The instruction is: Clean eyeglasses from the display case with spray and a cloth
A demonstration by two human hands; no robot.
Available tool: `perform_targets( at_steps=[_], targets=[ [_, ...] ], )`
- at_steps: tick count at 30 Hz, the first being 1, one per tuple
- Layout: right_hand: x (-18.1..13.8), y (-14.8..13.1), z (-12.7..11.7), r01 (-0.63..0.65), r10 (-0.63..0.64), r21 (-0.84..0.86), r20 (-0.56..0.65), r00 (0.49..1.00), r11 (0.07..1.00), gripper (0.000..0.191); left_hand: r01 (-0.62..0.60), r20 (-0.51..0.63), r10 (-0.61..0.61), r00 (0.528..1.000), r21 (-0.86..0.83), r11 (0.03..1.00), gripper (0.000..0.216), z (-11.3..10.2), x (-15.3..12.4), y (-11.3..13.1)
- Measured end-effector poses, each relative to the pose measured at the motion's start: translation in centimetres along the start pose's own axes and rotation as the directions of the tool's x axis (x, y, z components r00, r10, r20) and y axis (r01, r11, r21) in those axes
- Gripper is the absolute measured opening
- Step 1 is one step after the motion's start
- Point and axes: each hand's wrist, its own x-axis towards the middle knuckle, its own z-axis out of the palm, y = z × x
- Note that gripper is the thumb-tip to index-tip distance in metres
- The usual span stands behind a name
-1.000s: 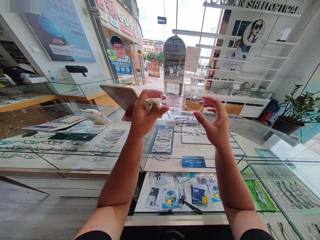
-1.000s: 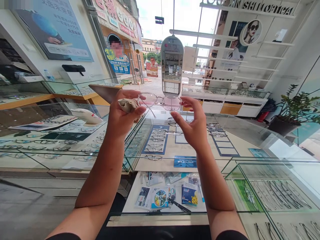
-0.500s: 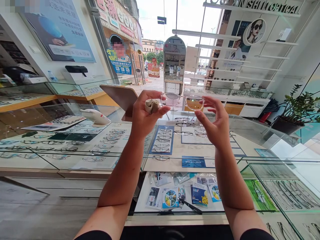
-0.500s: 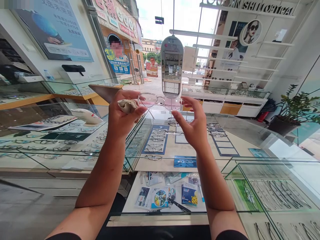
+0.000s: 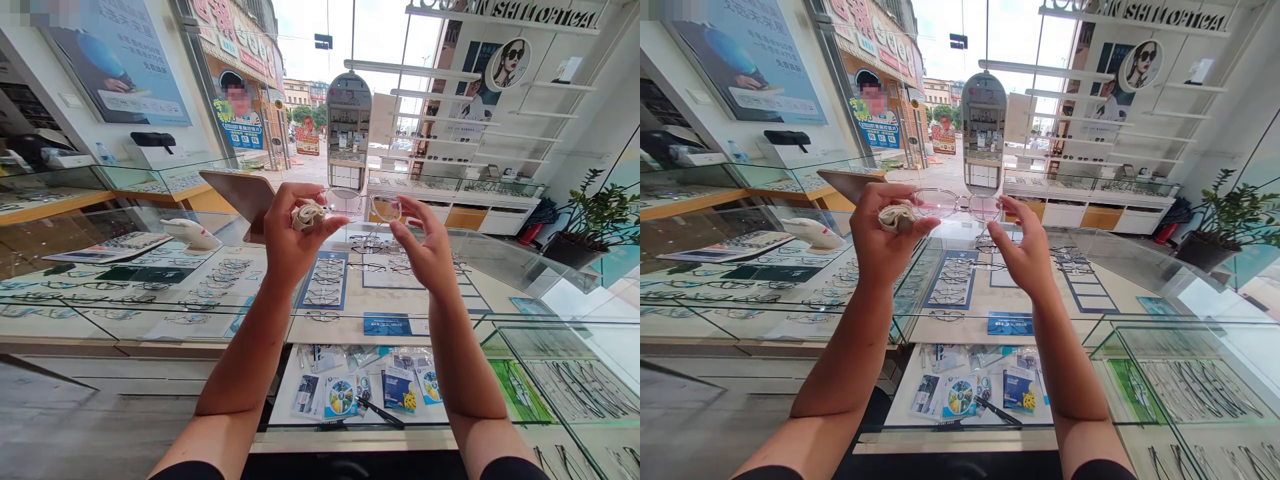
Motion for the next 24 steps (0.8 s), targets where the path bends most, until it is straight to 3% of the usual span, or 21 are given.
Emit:
perform_targets(
  at_steps=[8, 24],
  targets=[
    [0.1, 0.6, 0.1, -0.028, 0.028, 0.022, 0.017, 0.999, 0.999, 0.048, -0.062, 0.001, 0.062, 0.998, -0.012, 0.998, 0.056, 0.1, 0.0, 1.5],
    [0.1, 0.1, 0.0, -0.048, 0.048, 0.017, 0.004, 0.999, 0.999, 0.048, -0.016, 0.054, 0.013, 0.998, 0.055, 0.998, 0.057, -0.1, -0.1, 1.6]
  ],
)
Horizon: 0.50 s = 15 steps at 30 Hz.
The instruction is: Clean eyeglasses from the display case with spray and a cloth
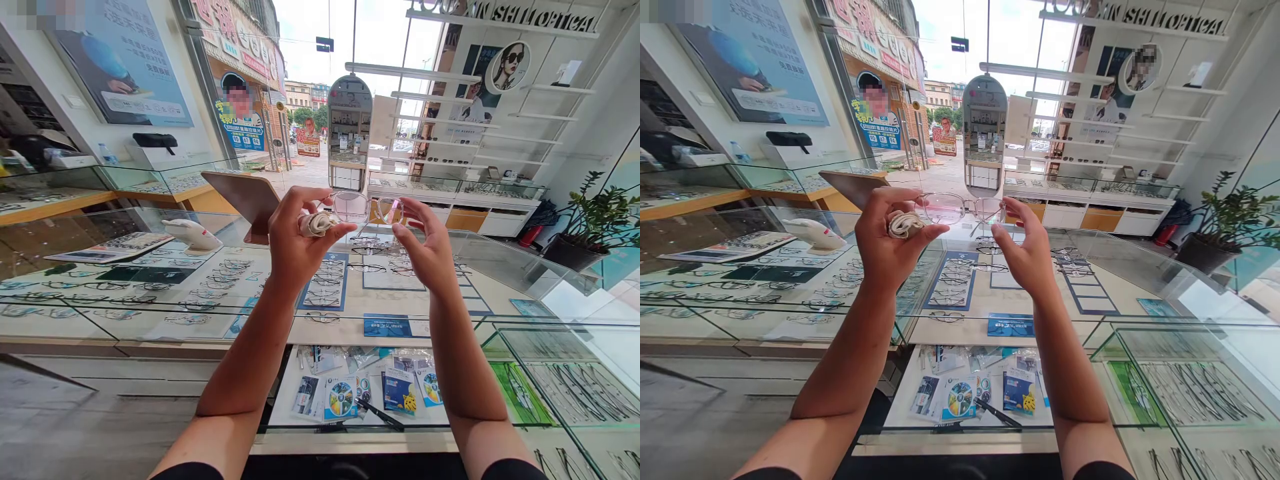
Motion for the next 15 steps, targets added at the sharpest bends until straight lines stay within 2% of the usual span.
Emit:
perform_targets(
  at_steps=[7, 15],
  targets=[
    [0.0, -0.4, 0.0, 0.008, -0.007, 0.023, -0.029, 1.0, 1.0, 0.047, -0.006, 0.001, 0.006, 1.0, -0.019, 1.0, 0.059, 0.1, 0.0, -0.4],
    [-0.4, -1.2, -0.1, 0.112, -0.121, -0.081, -0.114, 0.986, 0.99, 0.047, 0.1, 0.065, -0.094, 0.993, -0.087, 0.991, 0.062, -0.2, 0.1, -3.3]
  ],
)
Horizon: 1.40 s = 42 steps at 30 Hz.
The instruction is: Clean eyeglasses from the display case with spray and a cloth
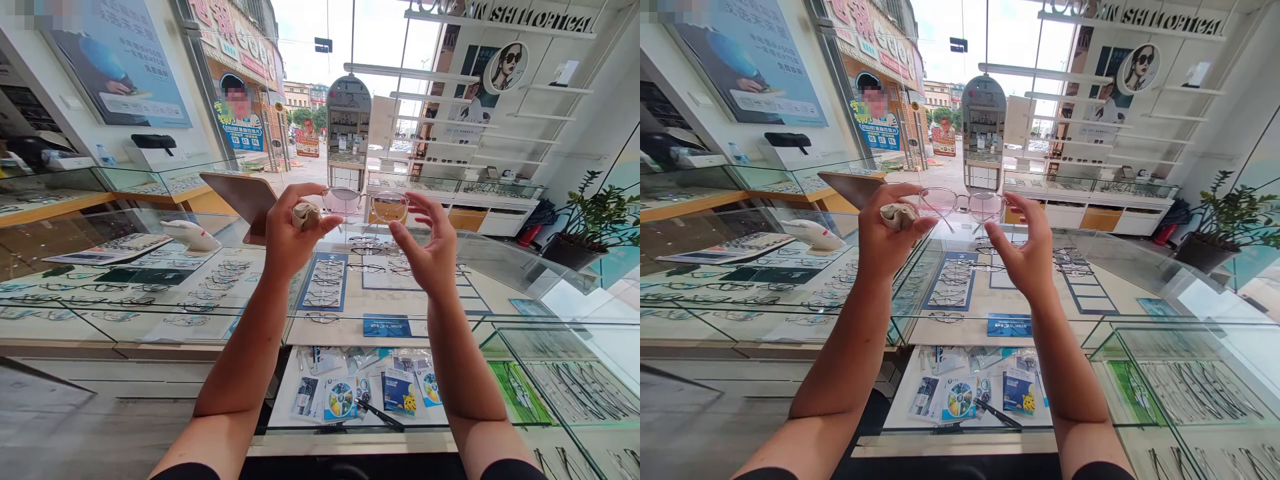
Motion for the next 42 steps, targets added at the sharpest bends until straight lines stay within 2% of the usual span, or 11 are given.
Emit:
perform_targets(
  at_steps=[7, 14, 20, 28, 36, 42],
  targets=[
    [-0.2, -0.4, 0.0, 0.043, -0.044, -0.07, -0.004, 0.999, 0.997, 0.048, 0.066, 0.022, -0.065, 0.998, -0.078, 0.995, 0.059, 0.0, 0.0, -0.5],
    [-0.2, -0.6, 0.2, 0.035, -0.035, -0.017, -0.05, 0.998, 0.999, 0.045, 0.04, 0.035, -0.038, 0.999, -0.043, 0.998, 0.062, 0.0, -0.1, 0.0],
    [-0.1, -0.7, 0.1, 0.049, -0.052, -0.09, -0.026, 0.998, 0.995, 0.046, 0.073, 0.005, -0.073, 0.997, 0.031, 0.997, 0.064, 0.1, -0.4, 0.6],
    [-0.1, -0.7, 0.0, 0.066, -0.069, -0.085, -0.032, 0.997, 0.994, 0.044, 0.068, -0.01, -0.067, 0.998, 0.054, 0.996, 0.062, 0.1, -0.4, 1.0],
    [0.2, -0.6, -0.4, 0.01, -0.01, -0.015, -0.011, 1.0, 1.0, 0.042, 0.035, -0.056, -0.029, 0.998, 0.105, 0.994, 0.056, 0.4, -0.7, 2.4],
    [0.2, -0.3, -0.6, -0.014, 0.014, 0.004, 0.01, 1.0, 1.0, 0.045, -0.056, -0.113, 0.075, 0.991, 0.164, 0.985, 0.056, 0.7, -0.6, 3.4]
  ],
)
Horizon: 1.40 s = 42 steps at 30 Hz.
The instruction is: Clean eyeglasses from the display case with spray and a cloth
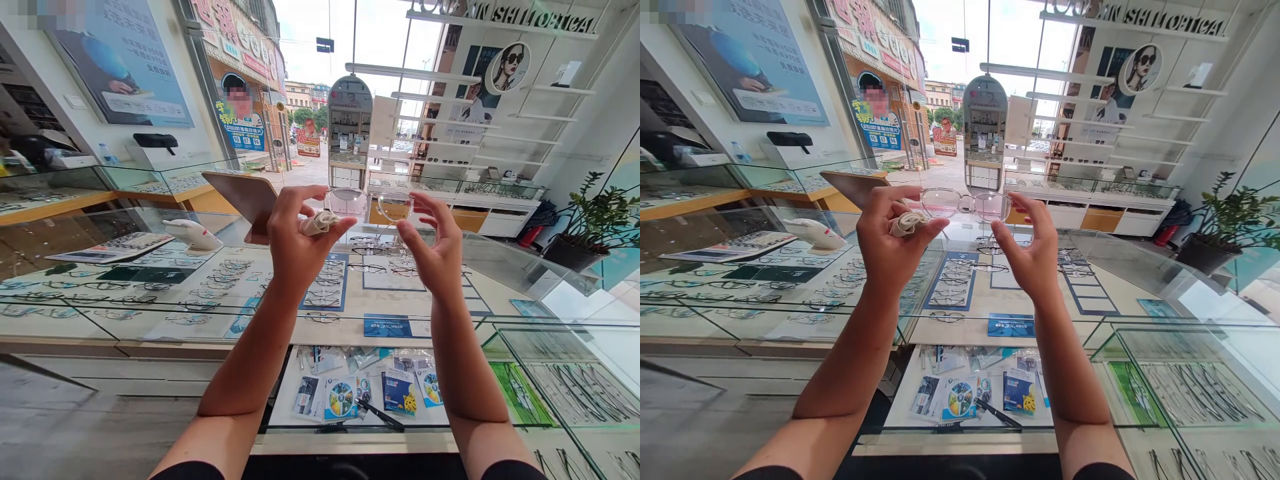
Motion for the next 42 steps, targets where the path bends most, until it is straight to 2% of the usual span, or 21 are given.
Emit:
perform_targets(
  at_steps=[3, 9, 16, 23, 31, 36, 42],
  targets=[
    [0.0, 0.3, 0.0, 0.007, -0.007, -0.008, 0.009, 1.0, 1.0, 0.046, -0.031, -0.026, 0.032, 0.999, 0.031, 0.999, 0.055, 0.0, 0.1, 0.5],
    [0.0, 0.5, 0.0, 0.021, -0.021, -0.025, 0.012, 1.0, 0.999, 0.046, -0.043, -0.008, 0.044, 0.999, 0.027, 0.999, 0.055, 0.0, 0.0, 0.9],
    [0.0, 0.5, 0.8, 0.059, -0.062, -0.058, -0.049, 0.997, 0.997, 0.053, -0.049, -0.038, 0.049, 0.998, 0.005, 0.999, 0.058, 0.9, -0.2, -0.4],
    [-0.2, 0.7, 1.5, 0.14, -0.145, -0.064, -0.084, 0.986, 0.988, 0.058, -0.012, -0.073, 0.009, 0.997, -0.035, 0.999, 0.064, 1.8, -1.0, -1.8],
    [-0.1, 1.9, 1.9, 0.297, -0.316, -0.161, -0.111, 0.942, 0.941, 0.059, 0.04, -0.111, -0.043, 0.993, -0.031, 0.999, 0.065, 1.8, -1.4, -1.3],
    [0.0, 2.0, 1.8, 0.228, -0.238, -0.109, -0.087, 0.967, 0.967, 0.058, -0.012, -0.126, 0.008, 0.992, -0.026, 1.0, 0.068, 1.7, -1.3, -1.2],
    [-0.2, 2.0, 1.9, 0.107, -0.103, 0.06, -0.063, 0.993, 0.992, 0.052, -0.025, -0.116, 0.018, 0.993, -0.055, 0.998, 0.072, 1.7, -1.7, -1.6]
  ],
)
